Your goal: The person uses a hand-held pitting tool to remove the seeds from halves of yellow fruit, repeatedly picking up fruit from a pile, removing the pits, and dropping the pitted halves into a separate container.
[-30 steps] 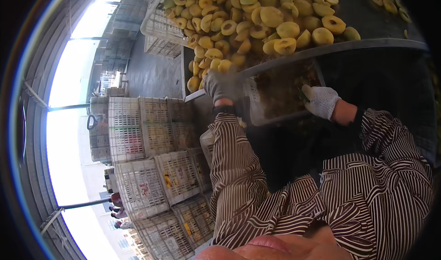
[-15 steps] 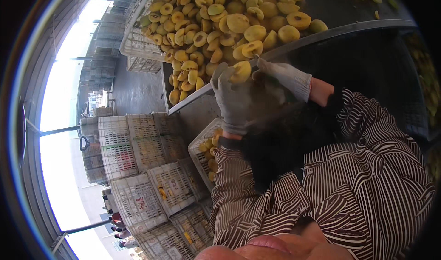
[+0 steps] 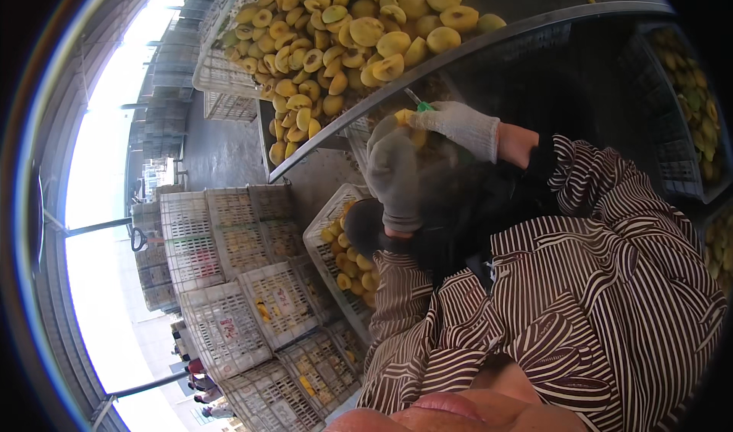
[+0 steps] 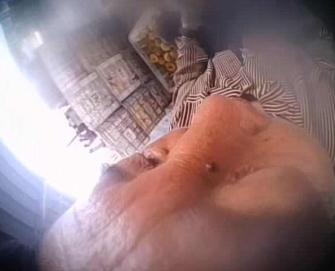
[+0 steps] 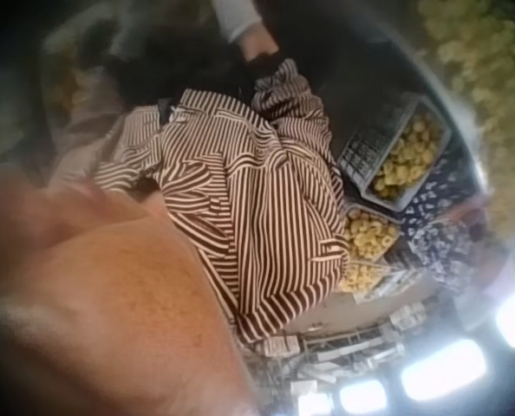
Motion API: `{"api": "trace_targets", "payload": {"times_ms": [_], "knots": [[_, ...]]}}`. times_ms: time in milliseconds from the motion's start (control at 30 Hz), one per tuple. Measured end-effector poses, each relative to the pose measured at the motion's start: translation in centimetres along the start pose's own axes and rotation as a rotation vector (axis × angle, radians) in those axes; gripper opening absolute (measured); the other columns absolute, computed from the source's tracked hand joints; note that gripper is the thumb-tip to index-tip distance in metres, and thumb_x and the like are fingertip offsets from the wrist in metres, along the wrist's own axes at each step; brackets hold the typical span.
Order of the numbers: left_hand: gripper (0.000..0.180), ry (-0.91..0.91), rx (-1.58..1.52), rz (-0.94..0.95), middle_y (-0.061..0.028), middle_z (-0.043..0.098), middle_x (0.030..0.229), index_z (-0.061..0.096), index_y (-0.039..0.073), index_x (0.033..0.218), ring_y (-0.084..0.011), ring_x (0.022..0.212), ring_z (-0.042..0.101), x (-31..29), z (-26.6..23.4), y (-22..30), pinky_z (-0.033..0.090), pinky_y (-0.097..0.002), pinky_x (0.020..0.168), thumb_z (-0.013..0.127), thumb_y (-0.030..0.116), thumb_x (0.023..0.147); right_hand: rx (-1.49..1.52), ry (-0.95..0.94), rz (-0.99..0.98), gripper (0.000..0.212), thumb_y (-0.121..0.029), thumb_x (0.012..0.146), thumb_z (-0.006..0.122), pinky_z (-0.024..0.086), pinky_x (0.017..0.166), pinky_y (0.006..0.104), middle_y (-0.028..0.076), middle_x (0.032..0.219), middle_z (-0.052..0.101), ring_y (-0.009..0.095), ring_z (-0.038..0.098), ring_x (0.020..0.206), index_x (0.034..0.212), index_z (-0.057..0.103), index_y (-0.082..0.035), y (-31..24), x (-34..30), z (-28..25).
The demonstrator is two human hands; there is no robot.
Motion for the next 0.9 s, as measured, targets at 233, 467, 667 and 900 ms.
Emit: {"api": "trace_targets", "payload": {"times_ms": [233, 467, 667, 900], "knots": [[0.053, 0.13, 0.023, -0.23, -0.0131, 0.059, 0.124, 0.053, -0.003, 0.128, -0.0233, 0.113, 0.059, 1.0, -1.5, -1.3, 0.049, -0.0353, 0.098, 0.045, 0.044, 0.105, -0.086, 0.092, -0.269, 0.043, -0.036, 0.097, 0.063, 0.055, 0.061, 0.0251, 0.009, 0.103, 0.066, 0.014, 0.065, 0.079, 0.12, 0.061, 0.0, 1.6, 0.7, -0.2], [0.069, -0.048, -1.206, -0.834, -0.0136, 0.056, 0.13, 0.048, 0.002, 0.137, -0.0252, 0.12, 0.056, -0.3, 2.2, -4.5, 0.047, -0.0402, 0.102, 0.027, 0.059, 0.104, -0.345, 0.115, -0.227, 0.047, -0.036, 0.096, 0.065, 0.052, 0.079, 0.0354, 0.013, 0.098, 0.067, 0.023, 0.065, 0.082, 0.12, 0.057, 0.003, 1.5, 1.4, -0.4], [0.054, 0.21, -1.347, -0.806, -0.0125, 0.056, 0.127, 0.049, 0.002, 0.131, -0.0227, 0.116, 0.057, -0.6, 2.3, -8.0, 0.048, -0.0402, 0.103, 0.04, 0.048, 0.104, -0.969, 0.441, -0.519, 0.033, -0.029, 0.092, 0.067, 0.05, 0.072, 0.0465, 0.022, 0.086, 0.065, 0.041, 0.064, 0.078, 0.102, 0.056, 0.001, 0.8, 0.1, -0.1], [0.042, 0.144, -0.853, -0.493, -0.0134, 0.053, 0.126, 0.039, -0.001, 0.134, -0.0229, 0.109, 0.058, -1.2, 1.8, -8.5, 0.054, -0.036, 0.093, 0.058, 0.013, 0.099, -1.365, 0.071, -0.333, 0.03, -0.021, 0.089, 0.058, 0.052, 0.074, 0.0462, 0.023, 0.086, 0.067, 0.04, 0.066, 0.08, 0.107, 0.055, 0.003, 1.8, 0.0, 1.4]]}}
Point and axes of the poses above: each hand's wrist, its own x-axis towards the middle knuckle, its own z-axis out of the palm, y = z × x, the point moved 3 cm from there along x, towards the middle knuckle
